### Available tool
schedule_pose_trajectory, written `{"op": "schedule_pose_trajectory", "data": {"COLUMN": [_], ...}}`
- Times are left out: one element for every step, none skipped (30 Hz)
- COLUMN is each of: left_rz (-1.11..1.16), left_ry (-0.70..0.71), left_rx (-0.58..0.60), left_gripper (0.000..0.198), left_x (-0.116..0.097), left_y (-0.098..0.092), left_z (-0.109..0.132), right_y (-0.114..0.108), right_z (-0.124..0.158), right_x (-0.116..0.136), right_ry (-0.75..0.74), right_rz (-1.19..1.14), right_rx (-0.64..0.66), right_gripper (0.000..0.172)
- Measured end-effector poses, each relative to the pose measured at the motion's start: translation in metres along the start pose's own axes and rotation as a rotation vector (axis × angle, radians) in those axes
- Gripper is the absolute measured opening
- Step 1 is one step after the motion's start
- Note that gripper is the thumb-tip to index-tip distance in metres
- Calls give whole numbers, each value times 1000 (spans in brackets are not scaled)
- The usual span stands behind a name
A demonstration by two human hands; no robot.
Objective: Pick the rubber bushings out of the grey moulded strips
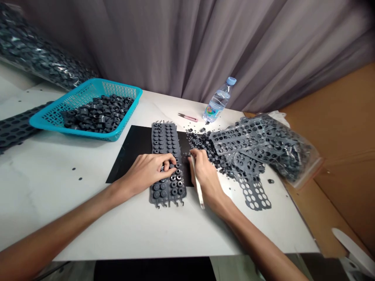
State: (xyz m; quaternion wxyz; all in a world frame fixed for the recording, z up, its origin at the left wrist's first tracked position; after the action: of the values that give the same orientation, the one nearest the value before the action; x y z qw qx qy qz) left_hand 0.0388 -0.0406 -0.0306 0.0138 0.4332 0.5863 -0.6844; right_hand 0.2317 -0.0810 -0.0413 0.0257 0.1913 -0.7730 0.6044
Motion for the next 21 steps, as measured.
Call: {"op": "schedule_pose_trajectory", "data": {"left_rz": [7,17,31,48,62,71,74,76,83,98,121,149,174,193,202,206,209,214,221,229,236], "left_ry": [10,21,31,40,48,60,77,96,114,127,130,125,115,107,103,100,99,97,94,92,93], "left_rx": [6,14,25,39,53,63,66,65,62,59,60,61,60,57,52,47,44,42,42,42,43], "left_gripper": [14,15,17,18,20,21,21,20,18,16,14,12,11,11,10,10,9,8,8,8,7], "left_x": [0,-1,-1,-2,-2,-2,-2,-1,-1,0,2,4,5,7,7,7,7,7,6,6,6], "left_y": [0,0,0,0,0,-1,-1,-2,-3,-4,-4,-4,-4,-3,-3,-3,-2,-2,-2,-2,-2], "left_z": [1,2,3,4,6,7,8,9,10,10,10,10,10,9,9,9,9,9,9,9,10], "right_y": [-3,-6,-10,-13,-17,-20,-22,-23,-24,-25,-25,-26,-26,-26,-26,-26,-26,-26,-25,-25,-25], "right_z": [0,0,0,1,1,1,1,1,1,1,1,1,1,1,1,1,1,1,1,1,1], "right_x": [-4,-8,-11,-13,-14,-15,-14,-12,-10,-6,-1,3,7,11,14,15,16,16,16,16,15], "right_ry": [53,80,85,82,73,60,44,23,-9,-54,-108,-166,-225,-277,-314,-335,-346,-353,-359,-366,-371], "right_rz": [10,17,15,-4,-45,-107,-184,-263,-334,-386,-417,-429,-429,-421,-409,-394,-381,-369,-362,-356,-351], "right_rx": [-22,-37,-43,-45,-39,-24,-3,22,51,79,102,121,141,161,180,192,202,208,213,217,222], "right_gripper": [31,31,31,32,33,34,35,34,31,26,22,20,20,21,23,24,25,25,25,25,24]}}
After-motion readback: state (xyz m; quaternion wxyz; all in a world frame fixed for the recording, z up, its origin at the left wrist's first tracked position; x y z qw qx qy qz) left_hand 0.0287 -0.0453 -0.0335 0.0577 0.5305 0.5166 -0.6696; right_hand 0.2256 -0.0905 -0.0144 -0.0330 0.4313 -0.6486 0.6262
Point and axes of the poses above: each hand's wrist, its own z-axis away from the middle knuckle, its own y-axis out of the palm, x = y × z, the point moved 4 cm from there along -z, towards the middle knuckle, and after that the axes turned 2 degrees about x, right-handed, at the moved point
